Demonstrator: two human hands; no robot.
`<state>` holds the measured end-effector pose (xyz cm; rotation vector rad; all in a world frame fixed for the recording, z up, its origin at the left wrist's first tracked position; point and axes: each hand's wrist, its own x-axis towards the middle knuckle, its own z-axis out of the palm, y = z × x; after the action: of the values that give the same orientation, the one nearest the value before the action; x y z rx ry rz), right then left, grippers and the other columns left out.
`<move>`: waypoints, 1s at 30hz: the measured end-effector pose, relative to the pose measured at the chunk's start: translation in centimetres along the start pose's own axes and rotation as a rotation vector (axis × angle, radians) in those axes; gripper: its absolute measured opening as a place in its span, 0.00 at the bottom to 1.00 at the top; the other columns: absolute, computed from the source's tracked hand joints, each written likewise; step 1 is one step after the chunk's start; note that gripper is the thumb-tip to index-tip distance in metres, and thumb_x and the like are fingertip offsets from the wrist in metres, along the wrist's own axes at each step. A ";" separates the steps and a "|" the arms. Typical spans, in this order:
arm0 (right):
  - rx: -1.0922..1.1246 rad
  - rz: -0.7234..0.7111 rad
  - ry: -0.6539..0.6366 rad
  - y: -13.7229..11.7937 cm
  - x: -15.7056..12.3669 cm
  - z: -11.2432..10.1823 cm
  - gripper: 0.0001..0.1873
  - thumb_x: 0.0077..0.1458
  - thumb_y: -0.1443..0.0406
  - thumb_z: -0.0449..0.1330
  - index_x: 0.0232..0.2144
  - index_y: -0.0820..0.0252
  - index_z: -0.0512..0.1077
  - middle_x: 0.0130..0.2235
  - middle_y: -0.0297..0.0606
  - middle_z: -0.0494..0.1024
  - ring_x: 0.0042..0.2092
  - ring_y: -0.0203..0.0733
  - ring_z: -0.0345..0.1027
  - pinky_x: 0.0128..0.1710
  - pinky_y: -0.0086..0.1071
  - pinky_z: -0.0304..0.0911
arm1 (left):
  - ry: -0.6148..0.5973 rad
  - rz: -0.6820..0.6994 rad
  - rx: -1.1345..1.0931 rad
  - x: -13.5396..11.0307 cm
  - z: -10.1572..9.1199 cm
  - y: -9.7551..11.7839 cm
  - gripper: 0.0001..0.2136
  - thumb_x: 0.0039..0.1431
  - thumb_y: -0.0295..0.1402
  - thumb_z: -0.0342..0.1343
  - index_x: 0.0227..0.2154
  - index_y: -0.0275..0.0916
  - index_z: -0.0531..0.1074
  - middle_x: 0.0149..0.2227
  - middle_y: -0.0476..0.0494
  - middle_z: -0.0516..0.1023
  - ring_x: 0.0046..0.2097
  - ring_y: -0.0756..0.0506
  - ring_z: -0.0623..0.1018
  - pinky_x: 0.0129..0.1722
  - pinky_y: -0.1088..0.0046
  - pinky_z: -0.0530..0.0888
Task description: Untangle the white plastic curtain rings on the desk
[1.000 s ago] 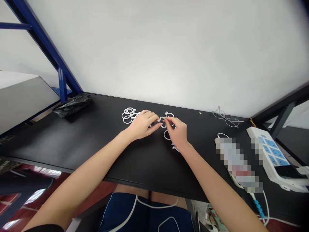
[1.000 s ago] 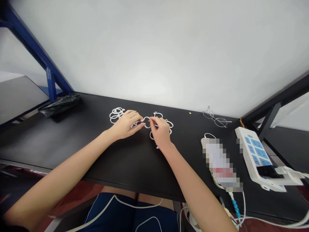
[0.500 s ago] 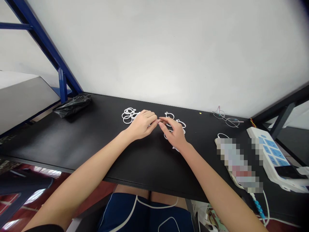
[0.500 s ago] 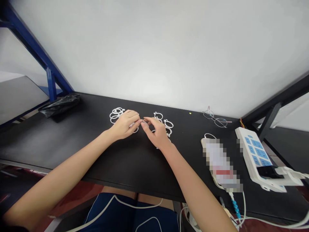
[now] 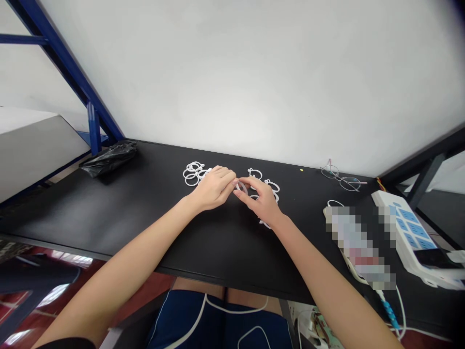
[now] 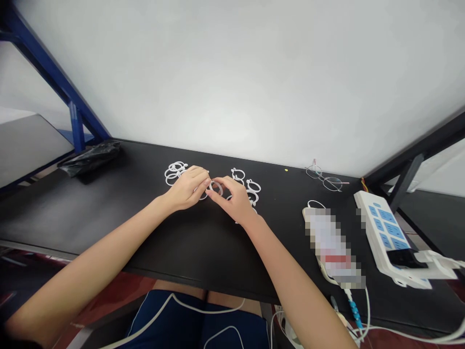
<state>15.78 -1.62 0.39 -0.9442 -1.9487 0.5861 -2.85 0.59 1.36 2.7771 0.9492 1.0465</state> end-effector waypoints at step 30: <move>0.403 0.261 -0.017 0.2 0.1 0.7 0.19 0.48 0.53 0.67 0.38 0.59 0.77 0.32 0.36 0.77 0.34 0.39 0.70 0.38 0.36 0.68 | 0.072 0.014 -0.092 -0.1 0.1 0.0 0.14 0.69 0.31 0.37 0.25 0.40 0.56 0.23 0.48 0.63 0.28 0.47 0.62 0.35 0.66 0.64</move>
<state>15.19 -1.46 -0.04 -0.9370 -1.6431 1.0933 -2.87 0.60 1.25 2.6922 0.8667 1.1686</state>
